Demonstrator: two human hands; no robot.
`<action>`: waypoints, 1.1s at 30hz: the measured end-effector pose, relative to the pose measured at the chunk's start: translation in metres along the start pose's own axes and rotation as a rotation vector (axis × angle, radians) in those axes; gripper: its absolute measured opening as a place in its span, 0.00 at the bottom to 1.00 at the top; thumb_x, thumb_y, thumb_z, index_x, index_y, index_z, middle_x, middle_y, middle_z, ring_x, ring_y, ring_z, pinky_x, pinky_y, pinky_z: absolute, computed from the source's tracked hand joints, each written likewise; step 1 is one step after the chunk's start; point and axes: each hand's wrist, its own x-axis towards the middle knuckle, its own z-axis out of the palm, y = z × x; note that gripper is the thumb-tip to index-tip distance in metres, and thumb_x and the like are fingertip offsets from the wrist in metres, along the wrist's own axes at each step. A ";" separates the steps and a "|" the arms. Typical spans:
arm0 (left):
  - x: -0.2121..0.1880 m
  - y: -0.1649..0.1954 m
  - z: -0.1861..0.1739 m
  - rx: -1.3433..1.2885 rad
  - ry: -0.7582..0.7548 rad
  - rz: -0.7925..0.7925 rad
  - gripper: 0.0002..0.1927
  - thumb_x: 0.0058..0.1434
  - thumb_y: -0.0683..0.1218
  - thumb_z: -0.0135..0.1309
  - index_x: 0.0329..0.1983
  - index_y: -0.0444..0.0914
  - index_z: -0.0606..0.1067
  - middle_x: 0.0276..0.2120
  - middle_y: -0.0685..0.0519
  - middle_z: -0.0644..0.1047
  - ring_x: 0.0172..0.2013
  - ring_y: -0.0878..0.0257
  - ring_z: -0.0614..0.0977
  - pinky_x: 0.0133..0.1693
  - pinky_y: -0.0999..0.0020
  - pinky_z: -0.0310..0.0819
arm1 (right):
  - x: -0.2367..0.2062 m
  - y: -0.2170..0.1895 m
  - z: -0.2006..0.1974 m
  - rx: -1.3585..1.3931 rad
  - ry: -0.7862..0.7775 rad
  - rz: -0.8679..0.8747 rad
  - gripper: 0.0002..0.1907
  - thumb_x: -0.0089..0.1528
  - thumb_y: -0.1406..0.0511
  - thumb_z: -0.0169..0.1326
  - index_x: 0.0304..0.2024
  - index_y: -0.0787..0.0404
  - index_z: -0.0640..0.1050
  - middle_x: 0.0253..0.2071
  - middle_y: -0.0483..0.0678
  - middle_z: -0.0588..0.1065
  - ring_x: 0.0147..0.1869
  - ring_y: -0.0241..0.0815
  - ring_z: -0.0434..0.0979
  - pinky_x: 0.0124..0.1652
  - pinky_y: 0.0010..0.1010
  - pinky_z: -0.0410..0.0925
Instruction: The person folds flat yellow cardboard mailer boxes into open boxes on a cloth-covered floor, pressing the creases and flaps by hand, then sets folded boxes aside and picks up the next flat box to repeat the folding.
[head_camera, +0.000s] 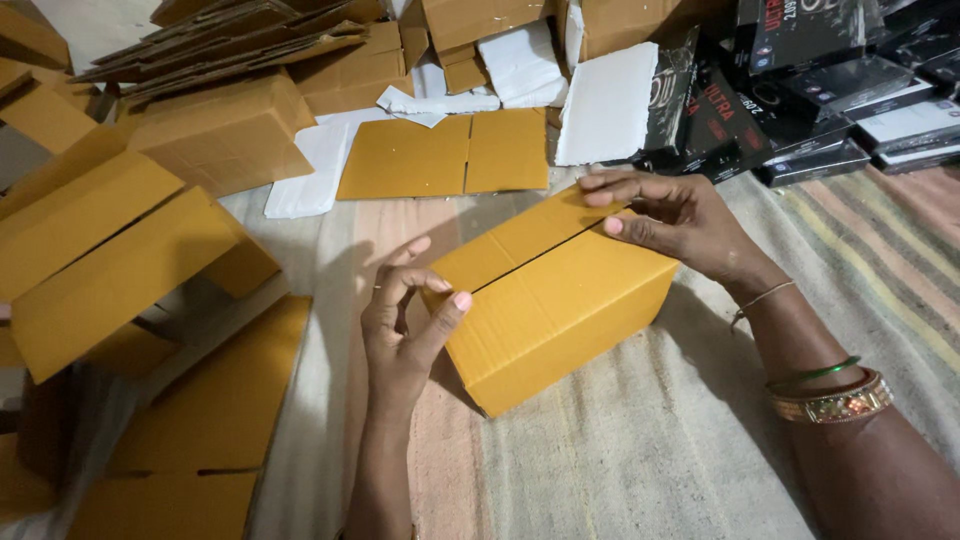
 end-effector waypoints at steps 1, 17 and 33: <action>0.001 -0.001 0.001 -0.044 0.005 -0.039 0.11 0.60 0.44 0.66 0.39 0.37 0.75 0.58 0.43 0.75 0.62 0.60 0.76 0.59 0.62 0.72 | 0.000 -0.001 -0.001 -0.032 -0.017 -0.025 0.17 0.61 0.65 0.60 0.53 0.57 0.82 0.66 0.50 0.75 0.75 0.44 0.69 0.69 0.38 0.65; 0.002 0.007 0.007 -0.370 -0.008 -0.423 0.09 0.57 0.39 0.65 0.36 0.39 0.74 0.36 0.59 0.76 0.38 0.72 0.77 0.41 0.77 0.73 | -0.004 -0.035 0.002 -0.324 -0.065 0.134 0.19 0.64 0.59 0.54 0.57 0.52 0.80 0.69 0.47 0.71 0.79 0.43 0.62 0.70 0.37 0.59; 0.005 0.014 0.006 -0.332 -0.036 -0.497 0.13 0.57 0.40 0.65 0.43 0.41 0.76 0.38 0.55 0.78 0.39 0.69 0.79 0.41 0.75 0.75 | -0.019 -0.045 0.038 -1.225 0.111 -0.287 0.15 0.68 0.66 0.53 0.56 0.58 0.81 0.57 0.54 0.79 0.57 0.52 0.81 0.67 0.47 0.65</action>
